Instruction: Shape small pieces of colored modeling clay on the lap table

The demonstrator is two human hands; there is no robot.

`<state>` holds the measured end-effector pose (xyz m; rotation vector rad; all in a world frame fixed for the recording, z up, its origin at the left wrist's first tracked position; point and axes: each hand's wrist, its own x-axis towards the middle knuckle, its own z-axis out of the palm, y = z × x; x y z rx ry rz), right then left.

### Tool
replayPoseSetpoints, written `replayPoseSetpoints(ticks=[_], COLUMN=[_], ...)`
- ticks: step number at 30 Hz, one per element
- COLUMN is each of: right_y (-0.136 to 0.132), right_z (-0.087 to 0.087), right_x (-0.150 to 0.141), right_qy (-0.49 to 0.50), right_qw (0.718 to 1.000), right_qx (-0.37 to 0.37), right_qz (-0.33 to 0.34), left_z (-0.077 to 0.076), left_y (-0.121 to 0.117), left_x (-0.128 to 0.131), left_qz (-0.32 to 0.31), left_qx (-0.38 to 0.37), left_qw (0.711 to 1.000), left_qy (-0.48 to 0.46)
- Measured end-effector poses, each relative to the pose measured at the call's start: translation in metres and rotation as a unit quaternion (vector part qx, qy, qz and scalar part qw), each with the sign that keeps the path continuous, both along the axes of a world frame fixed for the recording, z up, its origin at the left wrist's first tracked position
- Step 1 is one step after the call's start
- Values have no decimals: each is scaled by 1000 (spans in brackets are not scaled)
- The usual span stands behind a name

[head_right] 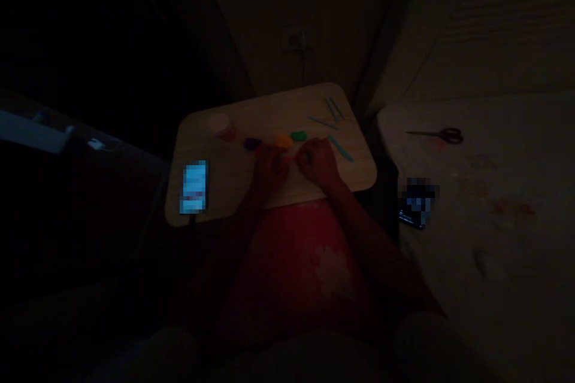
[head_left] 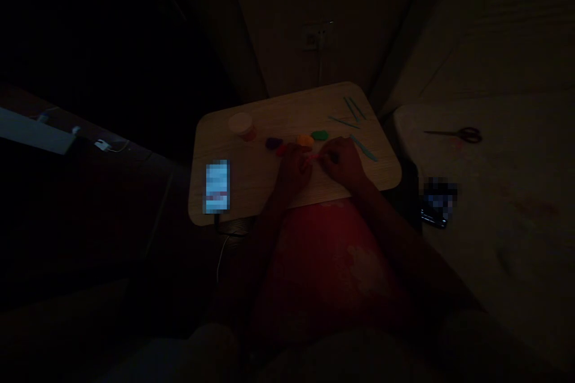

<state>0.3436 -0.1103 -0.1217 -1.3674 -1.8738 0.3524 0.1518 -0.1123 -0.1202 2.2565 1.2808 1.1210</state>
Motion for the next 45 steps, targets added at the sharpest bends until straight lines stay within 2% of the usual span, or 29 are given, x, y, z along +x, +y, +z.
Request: replayPoseSetpoints(ticks=[3,9,16,23,27,30,32,34,37,39,41,43,45], right_y=[0,0,0,0,-1,-2,-2,-2,-1,0,1,1,0], right_z=[-2,-1,-2,-3,-5,-7,-8,-8,-10,-11,-12,-11,-10], right_x=[0,1,0,-1,0,1,1,1,1,2,2,1,-1], right_qy=[0,-26,-24,-42,-7,86,140,164,206,244,266,246,182], right_qw=[1000,999,1000,999,1000,996,988,984,977,967,960,966,982], right_qx=[4,7,-2,-7,9,0,-25,-37,-36,-23,-15,-13,0], right_qz=[-18,20,20,13,-1,-17,-59,-55,-48,-64,-87,-83,-45], left_z=[1,2,1,-1,5,7,5,2,-4,-7,-7,-6,-5], left_y=[-1,-3,-6,-4,-7,-8,-7,-3,3,6,6,5,2], left_x=[0,0,-1,-1,-2,-9,-16,-24,-35,-37,-36,-32,-26], left_qz=[1,-2,-12,4,7,73,156,232,279,262,210,134,77], left_qx=[1,-2,-6,-5,5,33,40,36,5,-4,-7,-11,-10], left_qw=[1000,1000,999,1000,1000,994,972,938,915,927,952,979,995], left_qy=[13,17,29,19,15,-73,-173,-254,-291,-270,-223,-150,-60])
